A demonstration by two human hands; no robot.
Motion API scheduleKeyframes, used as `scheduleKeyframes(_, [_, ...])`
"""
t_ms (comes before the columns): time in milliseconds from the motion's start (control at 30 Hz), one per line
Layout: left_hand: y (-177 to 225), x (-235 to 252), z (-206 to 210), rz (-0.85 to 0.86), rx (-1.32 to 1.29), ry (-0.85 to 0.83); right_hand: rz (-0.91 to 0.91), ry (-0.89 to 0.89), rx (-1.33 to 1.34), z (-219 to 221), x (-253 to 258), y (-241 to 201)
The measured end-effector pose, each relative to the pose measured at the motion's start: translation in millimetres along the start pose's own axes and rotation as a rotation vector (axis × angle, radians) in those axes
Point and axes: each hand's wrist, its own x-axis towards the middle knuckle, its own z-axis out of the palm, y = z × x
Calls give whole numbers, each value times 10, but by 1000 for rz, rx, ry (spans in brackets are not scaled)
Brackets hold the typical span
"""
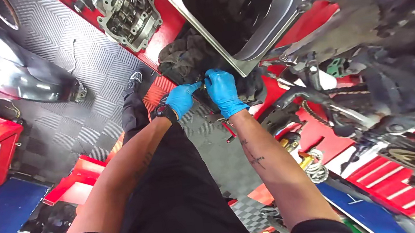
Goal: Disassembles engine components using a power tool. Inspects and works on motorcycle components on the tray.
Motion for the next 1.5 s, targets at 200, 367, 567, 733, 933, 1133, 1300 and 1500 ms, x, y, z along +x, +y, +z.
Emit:
scheduleKeyframes(200, [39, -23, -32, -8, 11, -6, 47, -21, -50, -23, -13, -85])
scheduleKeyframes(367, [39, -28, -30, -18, -5, -4, 11, -5, -33, 2, 1, -74])
scheduleKeyframes(567, [54, -67, 4, -28, -15, 67, -63, 17, -28, 6, 3, -19])
scheduleKeyframes(733, [82, -66, -34, -44, -19, 26, 20, -15, -40, -8, -7, -64])
scheduleKeyframes(933, [74, -53, -32, -42, -8, 18, 23, -20, 7, -41, -9, -20])
scheduleKeyframes(1133, [25, 16, 27, 10, -3, -25, -18, -13, -11, -27, 10, 38])
scheduleKeyframes(1300, [41, 11, 20, -14, 2, -37, 51, -61, -93, -39, 26, -11])
scheduleKeyframes(1500, [25, -13, 20, 1, -5, -22, 66, -63, -56, -36, 35, -33])
